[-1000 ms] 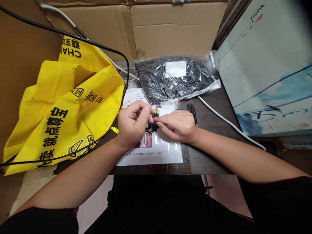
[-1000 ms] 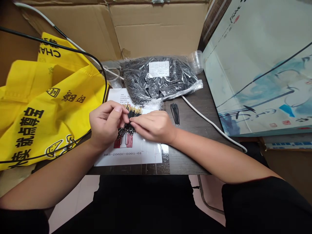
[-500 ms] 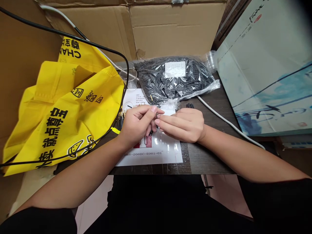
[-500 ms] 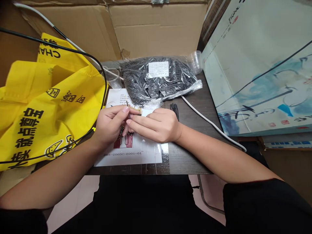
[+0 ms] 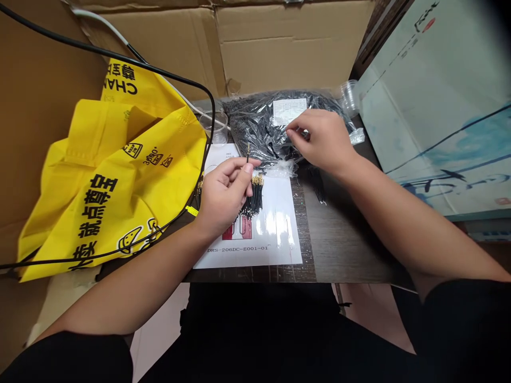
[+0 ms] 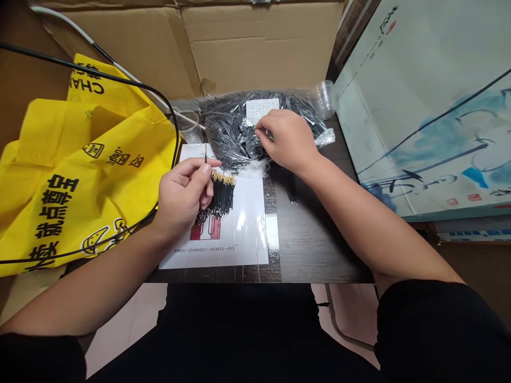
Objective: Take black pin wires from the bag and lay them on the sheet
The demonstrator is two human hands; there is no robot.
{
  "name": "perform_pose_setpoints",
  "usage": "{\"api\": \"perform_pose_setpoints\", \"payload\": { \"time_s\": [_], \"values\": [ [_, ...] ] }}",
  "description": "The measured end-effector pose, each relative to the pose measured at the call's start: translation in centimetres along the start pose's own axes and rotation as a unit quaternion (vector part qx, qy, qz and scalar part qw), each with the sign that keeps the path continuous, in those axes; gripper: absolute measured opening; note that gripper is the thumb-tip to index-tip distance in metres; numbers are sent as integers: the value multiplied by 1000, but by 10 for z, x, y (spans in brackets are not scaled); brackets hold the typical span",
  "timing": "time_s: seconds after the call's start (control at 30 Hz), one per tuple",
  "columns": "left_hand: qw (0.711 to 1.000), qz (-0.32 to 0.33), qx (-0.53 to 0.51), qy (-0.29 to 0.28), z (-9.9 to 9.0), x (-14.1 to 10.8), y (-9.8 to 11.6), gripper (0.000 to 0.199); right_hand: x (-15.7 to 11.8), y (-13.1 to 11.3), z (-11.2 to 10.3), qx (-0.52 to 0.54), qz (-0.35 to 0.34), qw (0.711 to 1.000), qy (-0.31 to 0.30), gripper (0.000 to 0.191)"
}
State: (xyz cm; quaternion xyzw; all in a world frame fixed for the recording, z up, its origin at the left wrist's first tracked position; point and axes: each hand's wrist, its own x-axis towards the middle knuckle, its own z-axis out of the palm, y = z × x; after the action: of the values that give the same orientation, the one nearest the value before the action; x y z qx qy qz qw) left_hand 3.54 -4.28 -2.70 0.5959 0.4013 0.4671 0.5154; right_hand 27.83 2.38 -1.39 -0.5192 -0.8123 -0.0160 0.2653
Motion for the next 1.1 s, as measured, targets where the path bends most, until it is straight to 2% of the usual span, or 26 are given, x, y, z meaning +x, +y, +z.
{"api": "perform_pose_setpoints", "payload": {
  "time_s": [0.13,0.27,0.43,0.7,0.87,1.1],
  "values": [
    [1000,16,5,6,-1,0,0,18,7,7,11,-5,-12,997,-79,25],
    [999,21,23,-4,-1,-2,2,15,9,4,20,-2,-45,993,-110,28],
    [999,20,23,-29,-1,-5,4,17,12,1,19,8,-74,988,-133,25],
    [996,43,79,-23,-2,-5,1,19,13,-1,15,-29,-72,986,-148,17],
    [992,78,103,2,-3,-3,-4,24,12,-3,20,-47,-69,988,-128,18],
    [988,88,126,6,-2,-4,0,29,13,-2,26,-31,-57,992,-110,17]
  ]
}}
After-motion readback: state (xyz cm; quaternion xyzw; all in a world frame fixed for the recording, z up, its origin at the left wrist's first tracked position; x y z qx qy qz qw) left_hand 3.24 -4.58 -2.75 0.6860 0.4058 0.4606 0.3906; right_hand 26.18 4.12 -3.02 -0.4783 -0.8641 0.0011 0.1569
